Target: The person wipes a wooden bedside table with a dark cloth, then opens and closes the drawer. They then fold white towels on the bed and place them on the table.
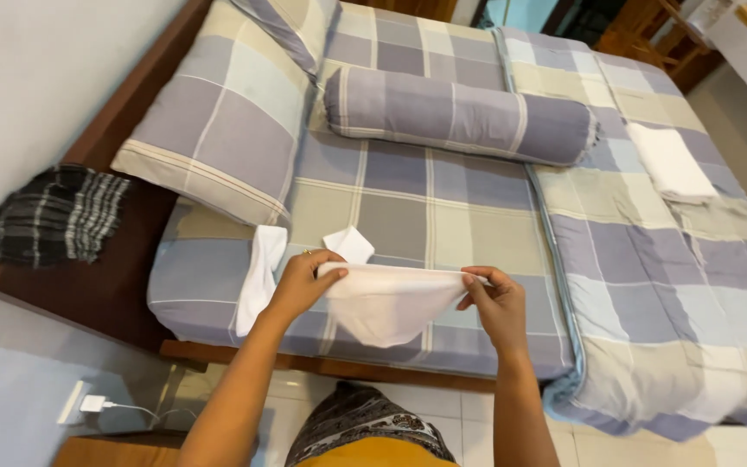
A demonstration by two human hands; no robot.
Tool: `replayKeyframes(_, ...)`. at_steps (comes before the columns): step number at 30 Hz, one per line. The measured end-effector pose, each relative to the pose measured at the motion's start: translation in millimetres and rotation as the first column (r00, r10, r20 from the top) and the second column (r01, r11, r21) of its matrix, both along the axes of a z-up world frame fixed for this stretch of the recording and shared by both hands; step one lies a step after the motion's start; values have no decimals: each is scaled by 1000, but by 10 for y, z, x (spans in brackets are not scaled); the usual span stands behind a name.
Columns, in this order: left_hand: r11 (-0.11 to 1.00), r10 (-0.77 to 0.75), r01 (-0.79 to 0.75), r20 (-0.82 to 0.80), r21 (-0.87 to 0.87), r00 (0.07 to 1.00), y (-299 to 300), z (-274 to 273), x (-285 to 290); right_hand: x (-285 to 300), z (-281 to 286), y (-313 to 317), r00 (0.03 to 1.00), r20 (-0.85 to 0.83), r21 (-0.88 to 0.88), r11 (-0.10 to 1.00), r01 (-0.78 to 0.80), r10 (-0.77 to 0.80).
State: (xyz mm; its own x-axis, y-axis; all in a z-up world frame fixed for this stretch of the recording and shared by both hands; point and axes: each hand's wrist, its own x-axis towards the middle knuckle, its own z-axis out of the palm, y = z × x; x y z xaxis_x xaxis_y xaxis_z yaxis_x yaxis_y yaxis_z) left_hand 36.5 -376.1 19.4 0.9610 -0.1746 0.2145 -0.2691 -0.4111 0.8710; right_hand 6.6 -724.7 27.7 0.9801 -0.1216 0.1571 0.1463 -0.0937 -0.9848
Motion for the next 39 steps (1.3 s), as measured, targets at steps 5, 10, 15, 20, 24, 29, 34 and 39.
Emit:
replayKeyframes(5, 994, 103, -96, -140, 60, 985, -393, -324, 239, 6, -423, -294, 995, -84, 59, 997, 54, -49)
replayKeyframes(10, 949, 8, -89, -262, -301, 965, -988, -677, 798, 372, -663, -794, 995, -43, 8, 996, 88, -88)
replayKeyframes(15, 956, 61, -46, 44, -290, 997, -1679, -315, 1177, 826, -460, -1352, 964, 126, -238, 937, 257, -233)
replayKeyframes(20, 952, 22, 69, 292, -300, 956, -2072, -396, 1467, 1065, -268, -1772, 917, 348, -161, 951, 265, -196)
replayKeyframes(24, 998, 41, -43, -55, -40, 998, -2258, -1233, 1474, 1219, -1121, -2167, 973, 70, -279, 933, 229, -218)
replayKeyframes(29, 947, -168, 234, -281, 222, 945, -2313, -3089, 1241, 1064, -2792, -2608, 973, -229, -567, 813, -131, -3)
replayKeyframes(34, 928, 56, 24, -204, 371, 977, -2394, -3293, 1341, 1365, -3390, -2775, 956, -294, -539, 828, -154, -13)
replayKeyframes(39, 909, 401, -301, -405, 289, 822, -2495, -3789, 1737, 2016, -3759, -2775, 927, -375, -394, 910, -131, -29)
